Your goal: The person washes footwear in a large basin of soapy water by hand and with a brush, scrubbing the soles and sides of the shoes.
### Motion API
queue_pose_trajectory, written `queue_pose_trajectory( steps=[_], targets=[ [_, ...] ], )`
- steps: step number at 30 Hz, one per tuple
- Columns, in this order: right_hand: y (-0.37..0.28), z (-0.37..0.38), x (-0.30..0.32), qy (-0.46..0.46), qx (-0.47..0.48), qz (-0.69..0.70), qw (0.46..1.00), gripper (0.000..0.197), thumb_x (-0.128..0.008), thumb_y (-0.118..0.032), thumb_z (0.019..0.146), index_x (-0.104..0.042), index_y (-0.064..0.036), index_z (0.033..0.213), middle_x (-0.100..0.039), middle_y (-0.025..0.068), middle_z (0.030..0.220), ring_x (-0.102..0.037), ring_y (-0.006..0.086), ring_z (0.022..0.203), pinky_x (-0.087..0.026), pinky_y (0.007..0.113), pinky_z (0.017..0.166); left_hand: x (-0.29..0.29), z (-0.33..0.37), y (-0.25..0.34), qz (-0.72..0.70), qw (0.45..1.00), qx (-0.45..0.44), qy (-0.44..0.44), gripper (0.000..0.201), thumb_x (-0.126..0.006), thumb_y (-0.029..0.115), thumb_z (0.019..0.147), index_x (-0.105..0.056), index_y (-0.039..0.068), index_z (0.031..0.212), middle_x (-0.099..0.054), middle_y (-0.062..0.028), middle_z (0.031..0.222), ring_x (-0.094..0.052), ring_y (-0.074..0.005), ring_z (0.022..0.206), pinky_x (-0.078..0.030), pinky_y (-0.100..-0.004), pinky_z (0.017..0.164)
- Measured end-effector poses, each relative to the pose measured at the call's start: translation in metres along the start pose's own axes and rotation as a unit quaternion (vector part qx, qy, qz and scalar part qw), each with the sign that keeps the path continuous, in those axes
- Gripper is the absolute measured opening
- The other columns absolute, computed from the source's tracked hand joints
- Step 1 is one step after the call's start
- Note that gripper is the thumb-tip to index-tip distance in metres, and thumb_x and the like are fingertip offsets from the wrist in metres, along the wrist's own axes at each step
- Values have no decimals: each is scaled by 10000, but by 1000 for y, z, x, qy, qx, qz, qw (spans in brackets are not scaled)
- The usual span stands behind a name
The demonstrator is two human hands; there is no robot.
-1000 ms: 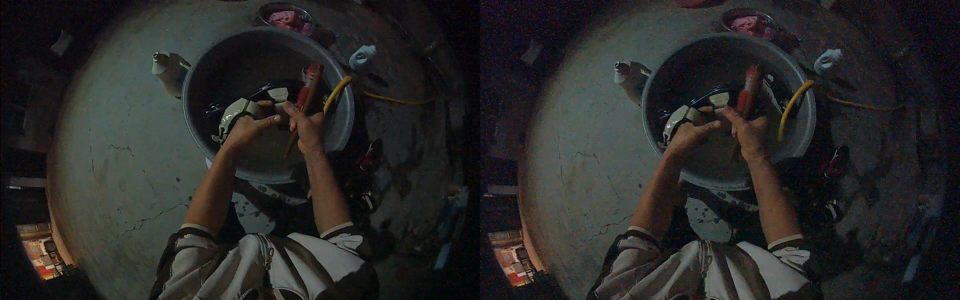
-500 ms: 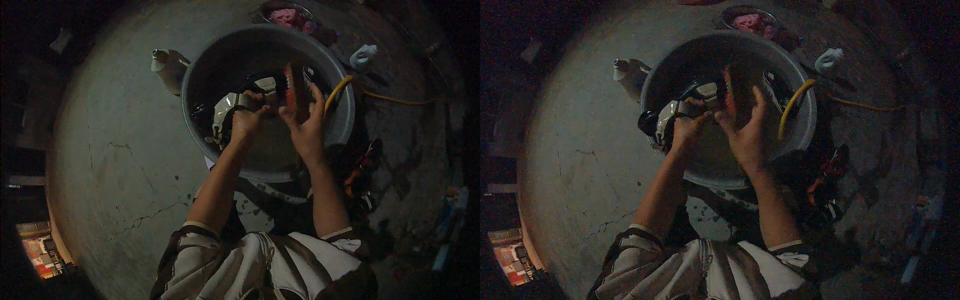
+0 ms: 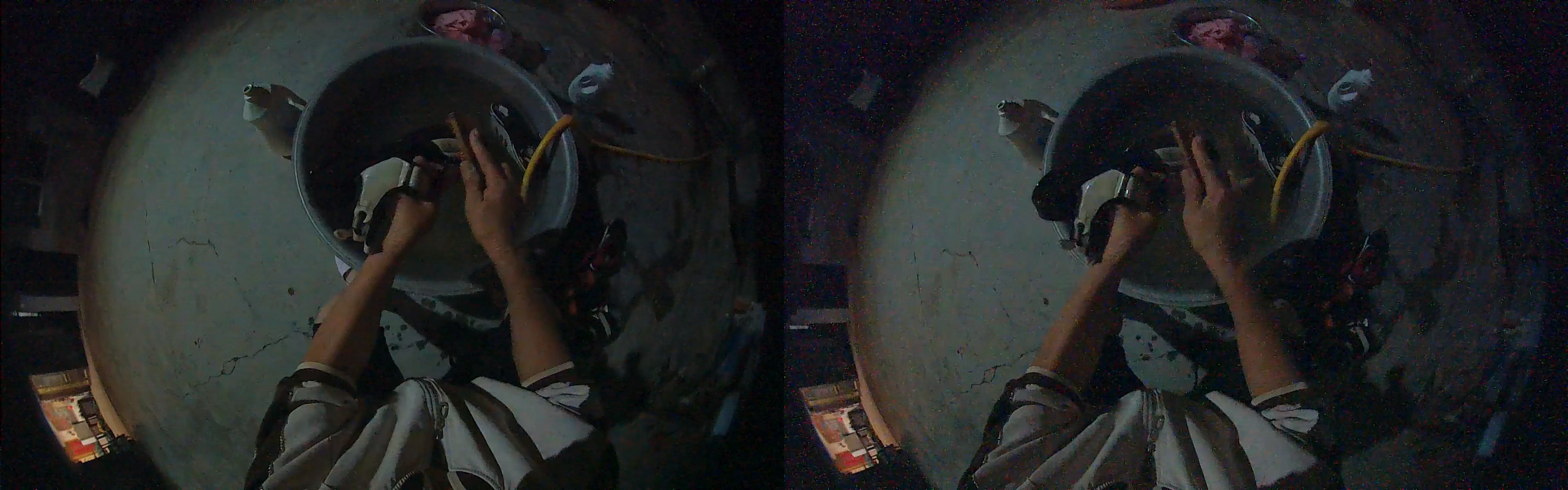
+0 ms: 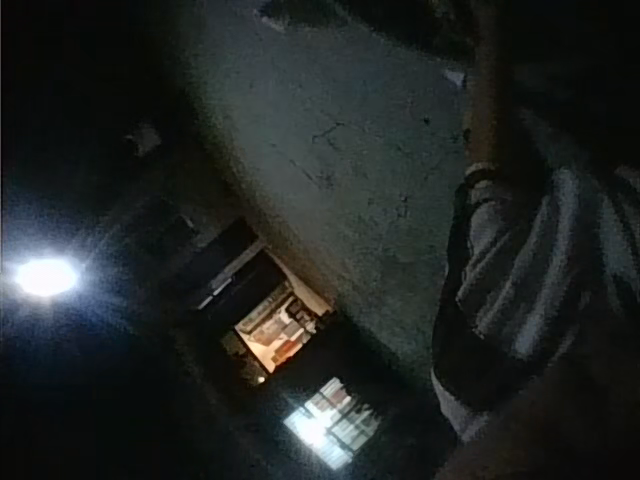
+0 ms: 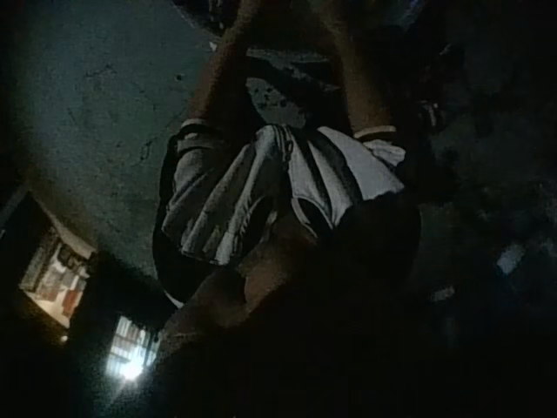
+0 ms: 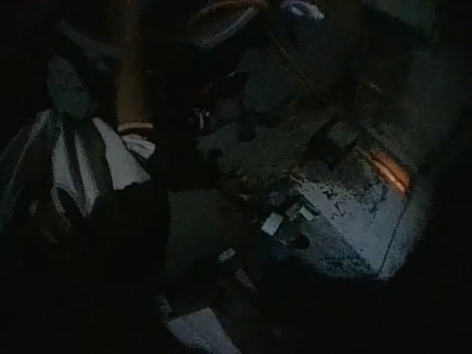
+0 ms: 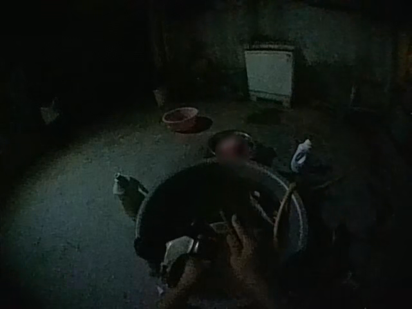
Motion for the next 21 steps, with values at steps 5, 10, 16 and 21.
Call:
queue_pose_trajectory(
  steps=[5,10,16,21],
  targets=[
    [26,8,3,50,-28,55,997,412,-400,-269,868,-363,-97,1241,-438,159,1186,-443,286,1063,-361,325,863,23,19,10,-431,855,281,-72,206,-549,146,766,-474,36,923,-554,-91,818,-540,-245,754,-420,-326,653],
    [5,9,27,37,-16,123,992,407,-373,-234,880,-343,-49,1242,-380,189,1235,-332,282,1177,-265,360,956,33,27,-6,-567,662,480,-93,165,-597,70,724,-478,95,834,-549,-29,805,-503,-106,648,-385,-270,477],
    [-26,-39,-19,-68,62,78,993,423,-420,-212,859,-330,-102,1257,-357,186,1246,-430,334,1071,-349,360,889,31,27,-15,-748,461,477,-24,111,-545,106,762,-485,98,855,-508,-22,717,-503,-120,590,-378,-231,465],
    [-26,-28,-17,-97,-30,23,995,401,-453,-185,840,-385,-142,1233,-458,188,1123,-502,339,879,-408,375,754,8,19,-20,-802,373,467,-28,95,-531,118,786,-496,85,868,-516,-22,708,-499,-117,593,-394,-231,494]
  ],
)
Point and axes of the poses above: each hand's wrist, its own z-axis towards the middle knuckle, its own x-axis out of the back of the hand, y = z × x, the point moved 3 cm from there along z, towards the middle knuckle
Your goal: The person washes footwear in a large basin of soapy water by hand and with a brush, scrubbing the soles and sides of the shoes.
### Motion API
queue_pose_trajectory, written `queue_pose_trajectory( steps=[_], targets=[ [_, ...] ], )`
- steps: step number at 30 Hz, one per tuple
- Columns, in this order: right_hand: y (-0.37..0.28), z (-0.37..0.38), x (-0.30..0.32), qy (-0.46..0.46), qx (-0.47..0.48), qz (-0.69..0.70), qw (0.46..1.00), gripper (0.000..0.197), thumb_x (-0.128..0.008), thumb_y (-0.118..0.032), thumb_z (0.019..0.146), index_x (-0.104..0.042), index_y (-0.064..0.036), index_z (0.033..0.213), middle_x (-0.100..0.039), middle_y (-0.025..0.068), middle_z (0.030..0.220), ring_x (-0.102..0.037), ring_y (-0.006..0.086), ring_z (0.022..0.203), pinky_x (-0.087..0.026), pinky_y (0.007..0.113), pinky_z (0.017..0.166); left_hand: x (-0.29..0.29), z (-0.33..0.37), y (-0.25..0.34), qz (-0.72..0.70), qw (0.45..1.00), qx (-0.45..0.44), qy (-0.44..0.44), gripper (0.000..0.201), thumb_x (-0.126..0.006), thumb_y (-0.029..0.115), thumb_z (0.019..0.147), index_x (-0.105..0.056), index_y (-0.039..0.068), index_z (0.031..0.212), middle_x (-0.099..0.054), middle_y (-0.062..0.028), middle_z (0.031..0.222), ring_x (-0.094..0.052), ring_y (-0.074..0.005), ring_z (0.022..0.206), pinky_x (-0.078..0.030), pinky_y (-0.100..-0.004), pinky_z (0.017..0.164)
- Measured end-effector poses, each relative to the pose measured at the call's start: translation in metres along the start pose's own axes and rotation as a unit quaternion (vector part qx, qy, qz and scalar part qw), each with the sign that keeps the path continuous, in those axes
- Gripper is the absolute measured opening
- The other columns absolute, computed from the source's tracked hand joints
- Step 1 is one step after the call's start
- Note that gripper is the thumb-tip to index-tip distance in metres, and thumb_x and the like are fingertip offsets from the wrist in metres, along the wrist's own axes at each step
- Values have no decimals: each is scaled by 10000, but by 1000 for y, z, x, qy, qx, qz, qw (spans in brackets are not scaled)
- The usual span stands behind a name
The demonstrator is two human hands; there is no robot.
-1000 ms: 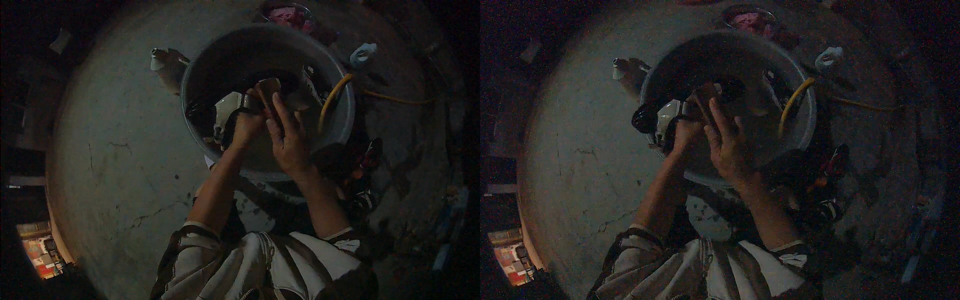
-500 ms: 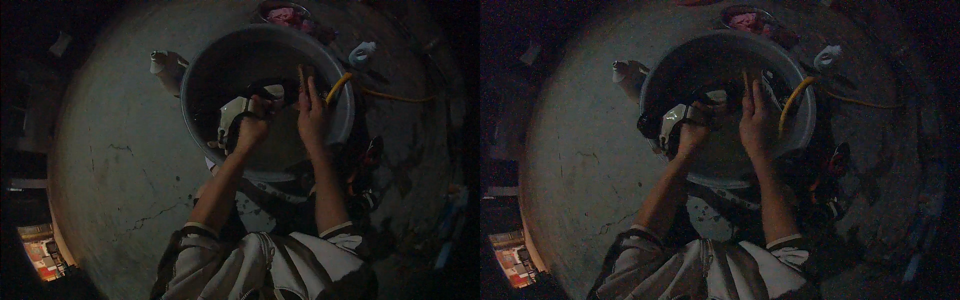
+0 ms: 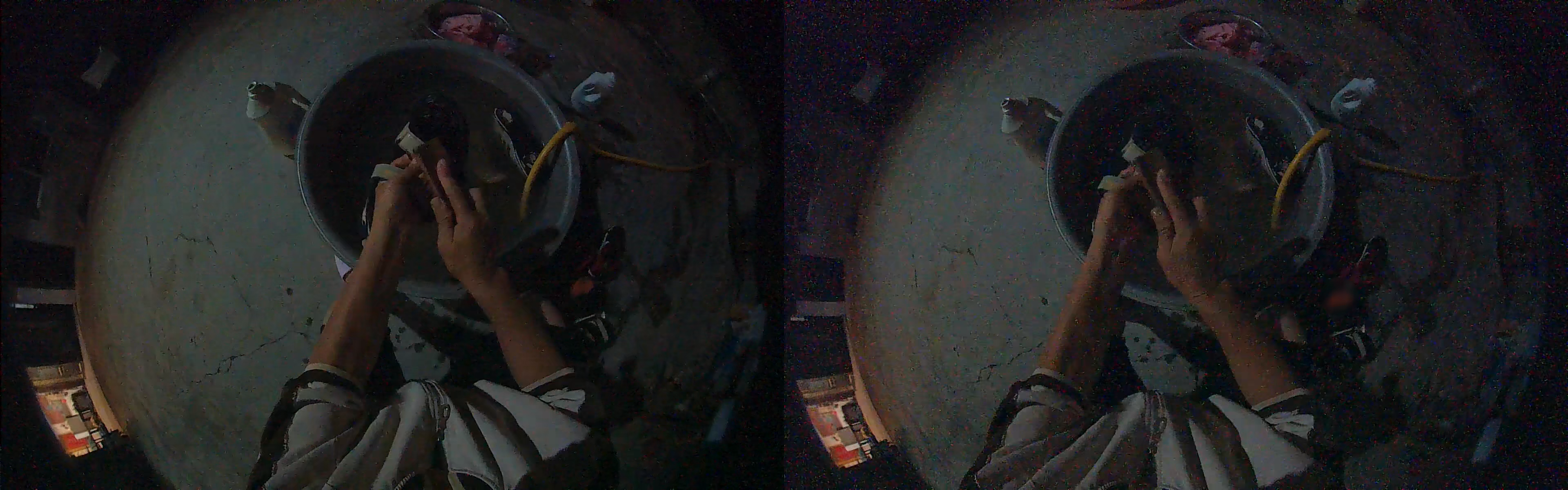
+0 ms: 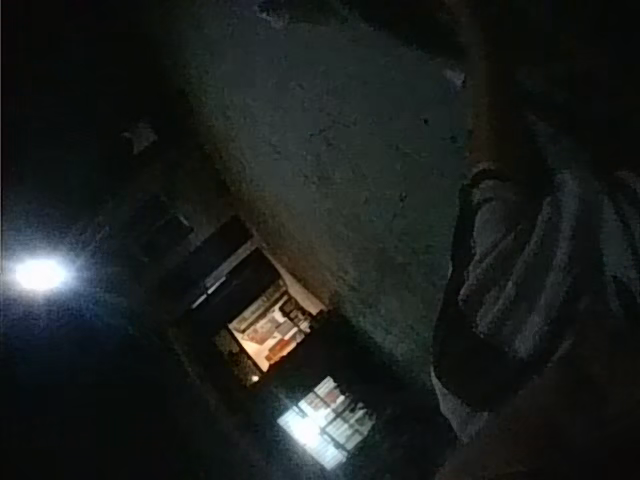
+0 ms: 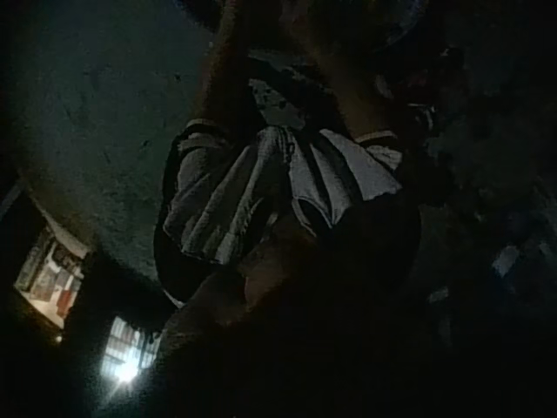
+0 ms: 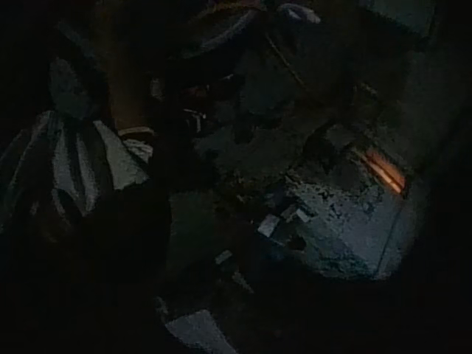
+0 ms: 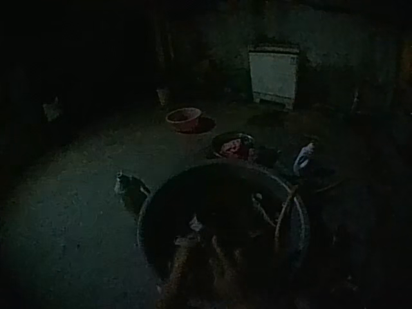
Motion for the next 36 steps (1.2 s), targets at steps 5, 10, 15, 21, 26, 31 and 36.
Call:
queue_pose_trajectory(
  steps=[5,10,15,21,26,31,36],
  targets=[
    [22,21,-5,140,79,-11,987,387,-465,-185,834,-413,-166,1217,-514,186,1018,-506,313,794,-416,380,679,-7,-15,-14,29,998,-10,51,95,-542,104,781,-498,80,862,-522,-10,706,-493,-110,605,-405,-232,546],
    [24,26,13,121,69,-8,990,392,-464,-178,836,-404,-122,1219,-485,167,1120,-501,321,893,-406,365,764,-16,-17,-12,-23,999,4,40,107,-554,100,772,-499,86,863,-518,-2,718,-494,-120,635,-419,-260,581],
    [5,15,23,141,162,93,972,402,-456,-190,840,-384,-141,1233,-472,174,1128,-500,330,906,-401,380,783,-3,-21,1,-62,991,23,112,100,-506,169,808,-485,93,868,-507,-17,725,-510,-155,683,-435,-298,622],
    [1,-13,3,-46,23,9,999,403,-439,-232,845,-374,-185,1240,-486,193,1083,-497,378,911,-419,383,771,-14,-18,1,-84,988,21,130,146,-475,178,829,-487,68,924,-521,-64,836,-512,-198,758,-439,-337,692],
    [4,-2,5,-47,6,3,999,425,-457,-253,832,-366,-226,1246,-497,214,948,-511,367,807,-446,393,645,-11,-17,0,-91,989,2,116,167,-475,185,834,-490,54,936,-523,-56,870,-495,-198,820,-412,-336,772],
    [13,2,-4,15,42,26,999,415,-445,-245,841,-367,-211,1247,-489,207,1009,-522,333,833,-440,369,705,-14,-21,1,-93,987,27,125,152,-478,171,830,-497,56,927,-523,-49,879,-489,-195,831,-399,-332,785],
    [32,36,5,53,-70,317,944,404,-420,-182,864,-359,-30,1234,-400,113,1235,-453,185,1023,-350,265,868,-19,-37,5,-154,974,80,144,140,-499,138,812,-497,43,915,-518,-72,889,-503,-205,813,-458,-298,671]
  ],
)
Point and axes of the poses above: each hand's wrist, its own z-axis towards the middle knuckle, its own x-axis out of the back of the hand, y = z × x, the point moved 3 cm from there along z, towards the middle knuckle
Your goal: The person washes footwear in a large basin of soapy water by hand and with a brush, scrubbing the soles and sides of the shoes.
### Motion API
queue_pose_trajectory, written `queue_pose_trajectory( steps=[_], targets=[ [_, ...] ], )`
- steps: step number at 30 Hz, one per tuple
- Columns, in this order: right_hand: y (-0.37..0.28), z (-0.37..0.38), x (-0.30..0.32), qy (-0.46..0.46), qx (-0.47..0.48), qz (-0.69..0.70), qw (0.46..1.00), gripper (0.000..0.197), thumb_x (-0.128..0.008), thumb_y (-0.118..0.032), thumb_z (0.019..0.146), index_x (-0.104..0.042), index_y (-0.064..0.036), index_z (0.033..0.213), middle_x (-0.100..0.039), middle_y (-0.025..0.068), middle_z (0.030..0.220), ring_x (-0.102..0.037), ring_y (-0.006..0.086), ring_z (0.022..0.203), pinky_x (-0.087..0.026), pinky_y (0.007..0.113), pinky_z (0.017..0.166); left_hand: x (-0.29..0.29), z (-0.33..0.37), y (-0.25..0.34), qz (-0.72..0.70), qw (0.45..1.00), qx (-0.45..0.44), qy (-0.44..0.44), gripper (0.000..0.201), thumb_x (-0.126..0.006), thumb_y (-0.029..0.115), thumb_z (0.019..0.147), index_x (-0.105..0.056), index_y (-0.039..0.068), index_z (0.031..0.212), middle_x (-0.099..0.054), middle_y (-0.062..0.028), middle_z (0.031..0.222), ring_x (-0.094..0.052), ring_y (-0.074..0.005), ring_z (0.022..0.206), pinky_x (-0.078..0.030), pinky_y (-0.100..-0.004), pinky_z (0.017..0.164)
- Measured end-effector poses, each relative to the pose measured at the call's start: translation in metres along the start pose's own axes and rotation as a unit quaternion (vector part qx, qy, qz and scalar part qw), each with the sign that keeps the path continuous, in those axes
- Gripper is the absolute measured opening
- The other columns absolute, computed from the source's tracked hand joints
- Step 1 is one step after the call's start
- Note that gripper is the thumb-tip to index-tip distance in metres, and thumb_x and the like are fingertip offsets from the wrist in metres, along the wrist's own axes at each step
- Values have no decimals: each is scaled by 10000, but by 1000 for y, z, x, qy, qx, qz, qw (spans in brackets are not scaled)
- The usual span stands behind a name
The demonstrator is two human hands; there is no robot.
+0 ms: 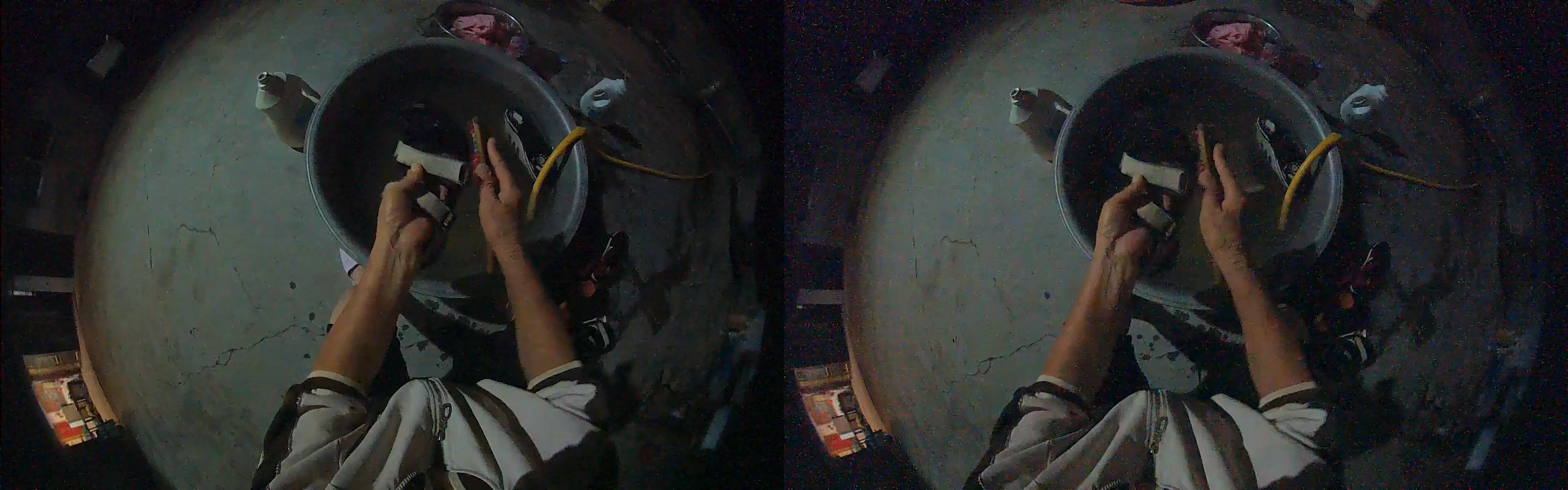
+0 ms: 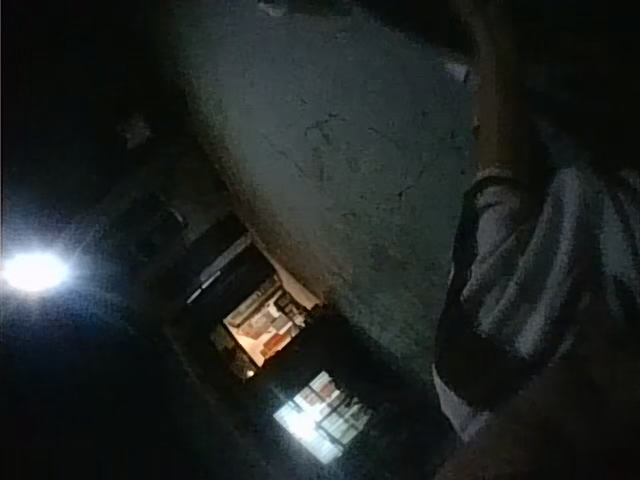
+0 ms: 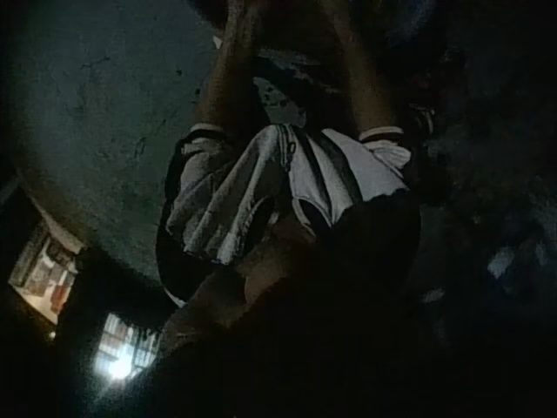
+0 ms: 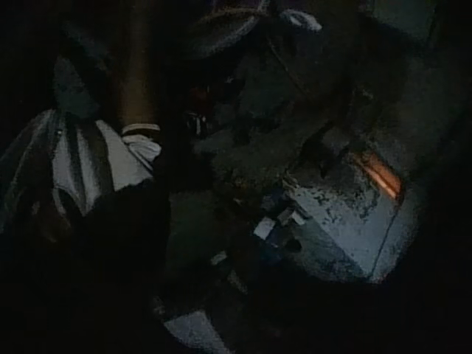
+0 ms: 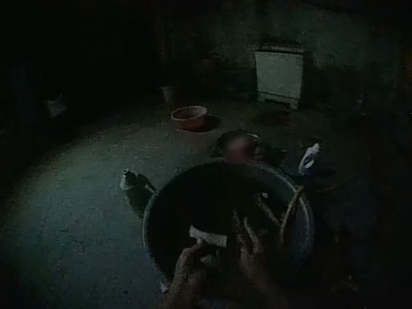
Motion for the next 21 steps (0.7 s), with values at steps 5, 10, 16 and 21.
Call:
queue_pose_trajectory(
  steps=[5,10,16,21],
  targets=[
    [18,-4,17,97,157,-169,968,503,-483,-244,837,-306,-30,1256,-462,128,1117,-475,180,912,-393,270,776,2,5,0,-27,999,-21,15,145,-494,146,817,-497,45,921,-523,-77,895,-518,-201,784,-476,-292,640],
    [3,-10,12,103,-222,46,969,490,-627,-349,729,-427,-42,1053,-451,43,774,-409,93,621,-317,220,512,-3,-8,20,27,998,-56,-25,138,-520,159,806,-501,42,877,-523,-88,855,-529,-209,707,-482,-287,628],
    [1,-14,-5,-24,-166,124,978,418,-665,-363,692,-466,-64,904,-441,-35,624,-374,34,420,-287,173,358,-5,-4,3,8,999,33,-34,191,-517,215,809,-496,28,832,-510,-89,766,-526,-209,667,-477,-304,625],
    [4,-8,2,24,-191,145,971,441,-672,-372,681,-465,-57,911,-452,-23,640,-373,44,410,-304,188,354,-22,-11,-3,-8,992,40,-123,272,-500,298,820,-493,27,793,-527,-83,756,-537,-203,712,-462,-299,687]
  ],
)
Point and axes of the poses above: each hand's wrist, its own z-axis towards the middle knuckle, its own x-axis out of the back of the hand, y = z × x, the point moved 3 cm from there along z, towards the middle knuckle
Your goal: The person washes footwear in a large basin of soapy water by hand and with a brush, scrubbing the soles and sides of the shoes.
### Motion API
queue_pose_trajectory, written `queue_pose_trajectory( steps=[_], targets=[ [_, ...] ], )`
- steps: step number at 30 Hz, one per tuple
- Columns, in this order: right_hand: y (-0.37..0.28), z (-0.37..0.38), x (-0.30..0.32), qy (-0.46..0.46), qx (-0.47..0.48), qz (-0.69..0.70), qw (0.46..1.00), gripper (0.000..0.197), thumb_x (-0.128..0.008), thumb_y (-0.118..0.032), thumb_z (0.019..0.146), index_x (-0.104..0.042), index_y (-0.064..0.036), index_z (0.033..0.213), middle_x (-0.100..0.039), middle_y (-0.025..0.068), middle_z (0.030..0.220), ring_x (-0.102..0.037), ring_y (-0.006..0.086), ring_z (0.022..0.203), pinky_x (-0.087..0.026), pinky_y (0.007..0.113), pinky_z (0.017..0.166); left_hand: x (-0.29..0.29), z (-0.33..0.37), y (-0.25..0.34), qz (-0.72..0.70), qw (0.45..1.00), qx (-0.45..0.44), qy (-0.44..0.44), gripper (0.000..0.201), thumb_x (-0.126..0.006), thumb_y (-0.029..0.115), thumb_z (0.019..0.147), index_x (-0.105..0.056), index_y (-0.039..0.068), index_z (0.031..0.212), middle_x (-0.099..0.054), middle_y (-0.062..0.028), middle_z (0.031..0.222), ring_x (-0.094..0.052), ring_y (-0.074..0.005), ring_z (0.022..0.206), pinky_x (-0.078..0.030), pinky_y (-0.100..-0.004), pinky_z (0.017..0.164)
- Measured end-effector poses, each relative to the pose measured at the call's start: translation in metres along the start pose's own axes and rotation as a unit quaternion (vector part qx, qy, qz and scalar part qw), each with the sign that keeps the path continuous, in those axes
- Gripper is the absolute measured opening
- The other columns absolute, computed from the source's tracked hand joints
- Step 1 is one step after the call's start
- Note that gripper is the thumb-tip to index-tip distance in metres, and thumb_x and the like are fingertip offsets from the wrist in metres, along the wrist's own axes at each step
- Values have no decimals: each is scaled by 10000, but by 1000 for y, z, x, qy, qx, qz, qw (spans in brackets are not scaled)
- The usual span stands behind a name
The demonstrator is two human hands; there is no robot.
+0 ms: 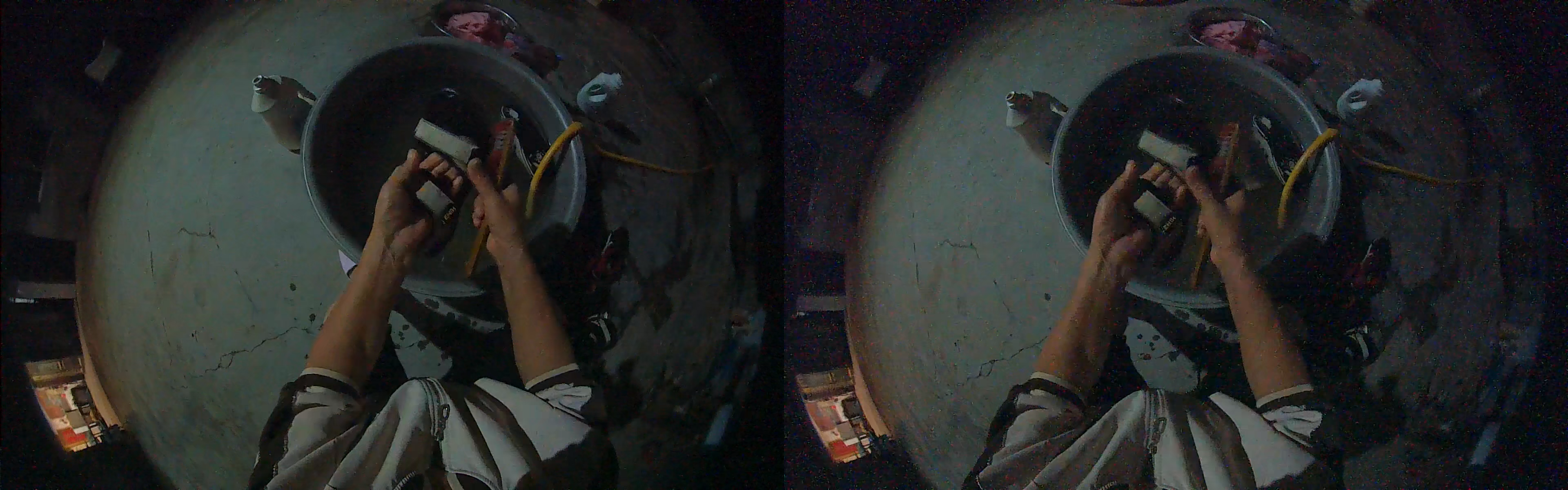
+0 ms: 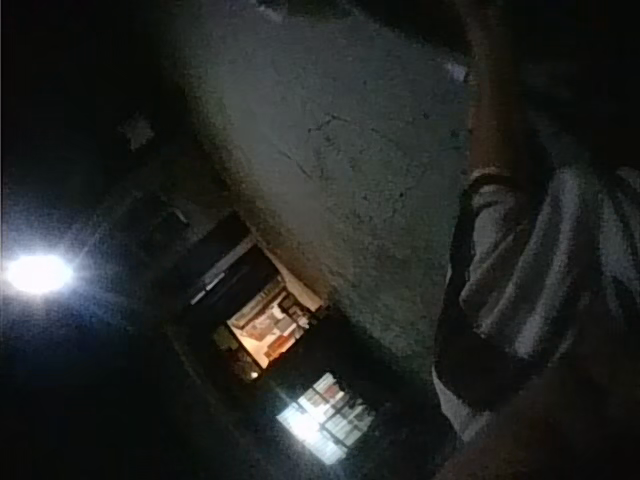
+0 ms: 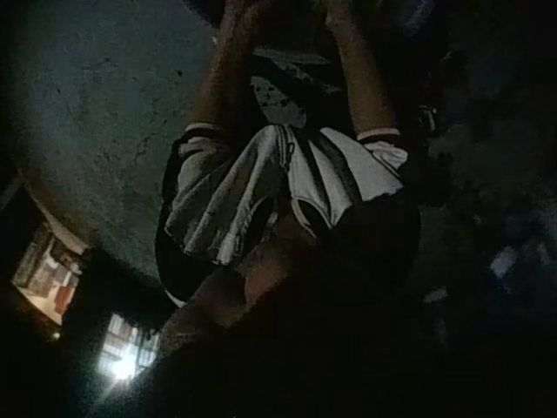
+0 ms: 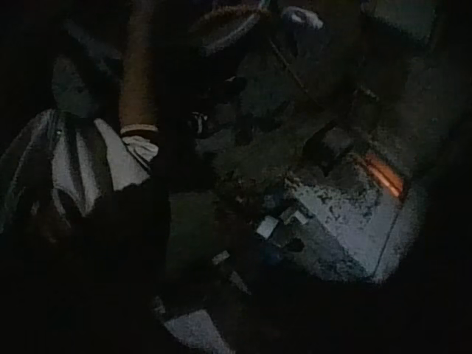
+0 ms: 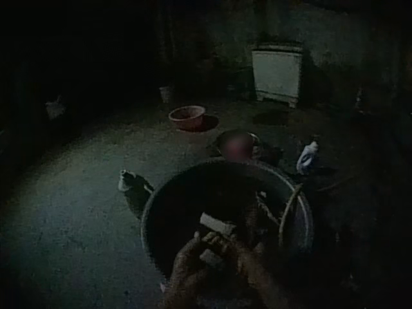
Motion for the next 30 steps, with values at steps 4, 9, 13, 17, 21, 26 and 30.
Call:
queue_pose_trajectory(
  steps=[4,9,13,17,21,26,30],
  targets=[
    [2,7,14,105,-18,19,994,467,-668,-372,685,-456,-45,941,-465,-6,661,-375,52,407,-308,197,348,-11,-10,-3,112,994,5,-10,386,-445,394,830,-498,14,862,-537,-100,831,-518,-208,847,-425,-304,778],
    [-2,5,15,66,-24,-116,991,569,-612,-402,726,-398,-26,1096,-500,40,820,-460,91,511,-369,214,427,-10,-5,1,73,996,-16,-57,583,-281,521,839,-485,-11,959,-520,-119,906,-484,-228,923,-375,-322,853],
    [-8,1,12,84,202,-202,955,580,-526,-352,796,-301,-54,1240,-514,122,992,-525,209,808,-428,299,647,-3,5,9,108,991,-23,-70,672,-207,579,820,-480,-15,971,-517,-120,951,-478,-243,949,-362,-327,863],
    [-15,-31,-15,-39,328,-336,882,501,-449,-250,845,-268,-82,1282,-425,194,1168,-433,318,1062,-356,370,857,-11,-3,13,161,983,-71,57,704,-237,599,804,-373,-7,1135,-468,-155,1090,-434,-283,1041,-319,-378,912],
    [-4,-57,-43,-128,314,-382,860,435,-388,-200,864,-287,-91,1273,-328,201,1262,-360,361,1129,-285,383,940,8,9,24,88,991,-62,-76,697,-284,624,781,-444,10,1072,-506,-112,1011,-477,-232,950,-373,-334,850],
    [9,-32,-32,-84,302,-380,870,422,-401,-193,858,-315,-96,1260,-336,180,1267,-360,337,1140,-295,379,937,17,12,4,134,987,-64,-58,580,-351,543,813,-454,29,1062,-501,-103,1015,-485,-228,927,-392,-368,823],
    [2,-23,-32,-64,291,-324,898,419,-396,-213,864,-319,-86,1256,-353,179,1258,-364,324,1144,-298,352,936,24,20,1,130,989,-62,-34,442,-343,451,856,-473,57,1009,-502,-104,1000,-484,-244,921,-392,-387,820]
  ],
)
Point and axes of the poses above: each hand's wrist, its own z-axis towards the middle knuckle, its own x-axis out of the back of the hand, y = z × x, the point moved 3 cm from there along z, towards the middle knuckle
